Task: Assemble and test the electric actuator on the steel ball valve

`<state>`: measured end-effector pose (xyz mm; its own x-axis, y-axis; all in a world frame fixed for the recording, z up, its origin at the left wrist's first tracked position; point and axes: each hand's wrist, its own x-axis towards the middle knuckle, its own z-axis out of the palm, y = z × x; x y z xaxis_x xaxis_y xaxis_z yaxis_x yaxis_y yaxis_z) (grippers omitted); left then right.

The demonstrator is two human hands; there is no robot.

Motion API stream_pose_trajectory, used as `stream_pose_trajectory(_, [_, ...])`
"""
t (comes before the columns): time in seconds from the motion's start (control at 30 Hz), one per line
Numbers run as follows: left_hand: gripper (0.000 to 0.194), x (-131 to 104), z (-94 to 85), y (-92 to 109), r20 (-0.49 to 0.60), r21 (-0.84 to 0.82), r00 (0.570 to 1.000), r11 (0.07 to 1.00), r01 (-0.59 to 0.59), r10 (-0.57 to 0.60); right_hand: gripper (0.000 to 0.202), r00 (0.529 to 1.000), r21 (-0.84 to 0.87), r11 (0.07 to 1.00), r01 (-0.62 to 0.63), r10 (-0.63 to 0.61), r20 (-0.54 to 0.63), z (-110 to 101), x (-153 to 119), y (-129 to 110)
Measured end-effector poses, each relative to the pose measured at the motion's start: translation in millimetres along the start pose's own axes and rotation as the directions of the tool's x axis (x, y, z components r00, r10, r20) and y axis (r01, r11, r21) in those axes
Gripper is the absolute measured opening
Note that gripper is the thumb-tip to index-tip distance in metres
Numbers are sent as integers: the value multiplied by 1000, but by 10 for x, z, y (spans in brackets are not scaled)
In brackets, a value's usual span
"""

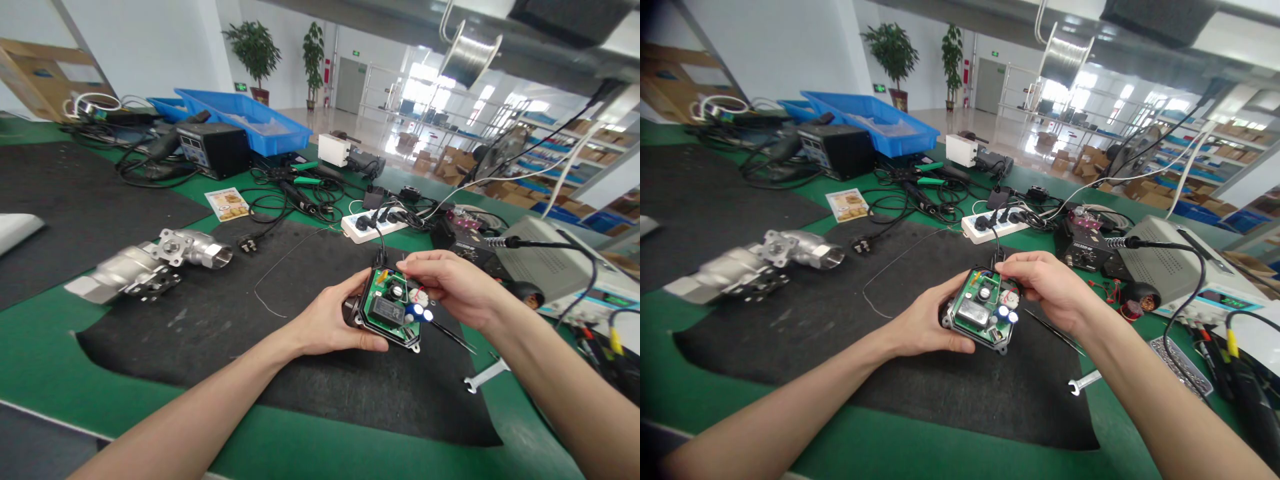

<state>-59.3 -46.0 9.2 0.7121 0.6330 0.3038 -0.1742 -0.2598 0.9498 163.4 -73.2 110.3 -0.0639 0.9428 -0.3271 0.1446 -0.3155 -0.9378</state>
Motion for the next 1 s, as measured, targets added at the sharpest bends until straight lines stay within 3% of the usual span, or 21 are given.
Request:
stream_pose_trajectory(0.2, [106,-2,3,12,-5,7,1000,1000,-9,9,34,1000,-47,999,24,-24,-9,16,-16,-4])
stream_pose_trajectory(0.47, [105,-7,16,6,-23,-5,1000,1000,-17,17,26,961,-178,964,196,-225,-161,121,-184,-102])
stream_pose_trajectory(0.63, [105,-2,11,5,-22,3,1000,1000,-18,18,25,947,-206,946,250,-283,-151,141,-205,-103])
stream_pose_trajectory(0.8, [105,1,9,16,-27,18,999,1000,-17,17,27,957,-170,953,251,-271,-105,144,-178,-42])
stream_pose_trajectory(1.0, [103,0,13,29,-17,2,1000,1000,-7,7,27,956,-138,960,243,-261,-130,168,-162,21])
